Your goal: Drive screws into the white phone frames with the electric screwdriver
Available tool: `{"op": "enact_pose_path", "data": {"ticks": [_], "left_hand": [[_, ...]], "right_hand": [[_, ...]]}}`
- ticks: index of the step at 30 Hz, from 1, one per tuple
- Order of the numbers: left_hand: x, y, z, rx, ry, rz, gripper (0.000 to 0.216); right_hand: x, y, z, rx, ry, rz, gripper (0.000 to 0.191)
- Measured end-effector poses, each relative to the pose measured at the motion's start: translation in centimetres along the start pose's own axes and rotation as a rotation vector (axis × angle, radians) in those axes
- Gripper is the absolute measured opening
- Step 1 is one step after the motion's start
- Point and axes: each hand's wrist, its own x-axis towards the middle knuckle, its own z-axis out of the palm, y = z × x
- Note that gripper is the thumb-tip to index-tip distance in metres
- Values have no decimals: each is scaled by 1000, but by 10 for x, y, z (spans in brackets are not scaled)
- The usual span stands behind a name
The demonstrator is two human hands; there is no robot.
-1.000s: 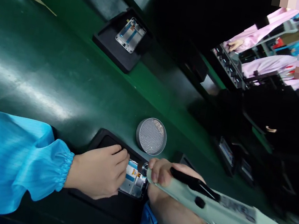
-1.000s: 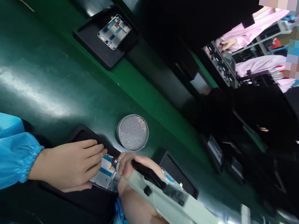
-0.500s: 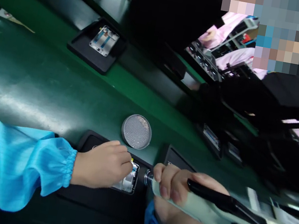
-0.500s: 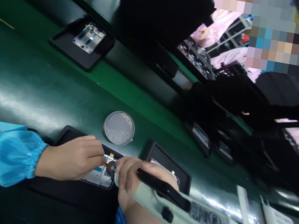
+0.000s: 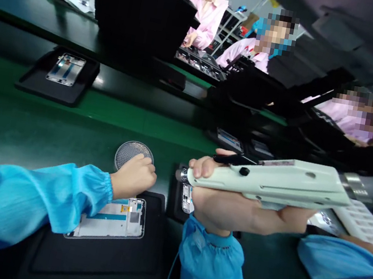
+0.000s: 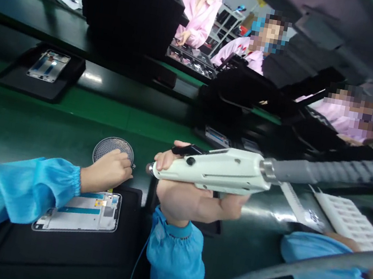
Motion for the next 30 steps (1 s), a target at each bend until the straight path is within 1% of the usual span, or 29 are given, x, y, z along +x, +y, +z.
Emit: {"op": "enact_pose_path", "data": {"ticks": [2, 4, 7, 10, 12, 14, 16, 18, 19, 20, 23, 24, 26, 30], "left_hand": [[-4, -5, -8, 16, 3, 7, 23], [-19, -8, -22, 24, 6, 17, 24], [-55, -5, -44, 26, 3, 26, 25], [-94, 6, -59, -16, 4, 25, 19], [-114, 15, -62, -65, 39, 24, 17], [-128, 22, -61, -101, 92, 14, 21], [-136, 27, -59, -122, 129, -9, 27], [-140, 28, -56, -149, 125, -41, 32], [-141, 28, -55, -163, 117, -57, 35], [-142, 28, -54, -176, 109, -73, 37], [-142, 27, -52, -203, 85, -94, 42], [-142, 28, -51, -206, 75, -93, 44], [-142, 28, -51, -207, 62, -90, 47], [-141, 30, -50, -195, 71, -88, 46]], "right_hand": [[-1, 1, -4, 8, -8, 4, 49], [-2, 0, -6, 27, -14, 30, 47], [-5, -3, -3, 35, -26, 67, 46], [-6, -5, 4, 23, -29, 82, 51], [-7, -4, 8, 15, -33, 85, 60], [-9, 0, 11, 6, -40, 92, 66], [-11, 6, 12, -4, -45, 92, 71], [-13, 13, 14, -13, -65, 58, 76], [-14, 17, 16, -17, -87, 35, 75], [-13, 21, 19, -25, -110, 22, 67], [-10, 33, 29, -80, -120, 50, 26], [-8, 37, 33, -98, -103, 73, 19], [-5, 46, 39, -112, -57, 115, 15], [-1, 60, 41, -106, -31, 157, 16]]}}
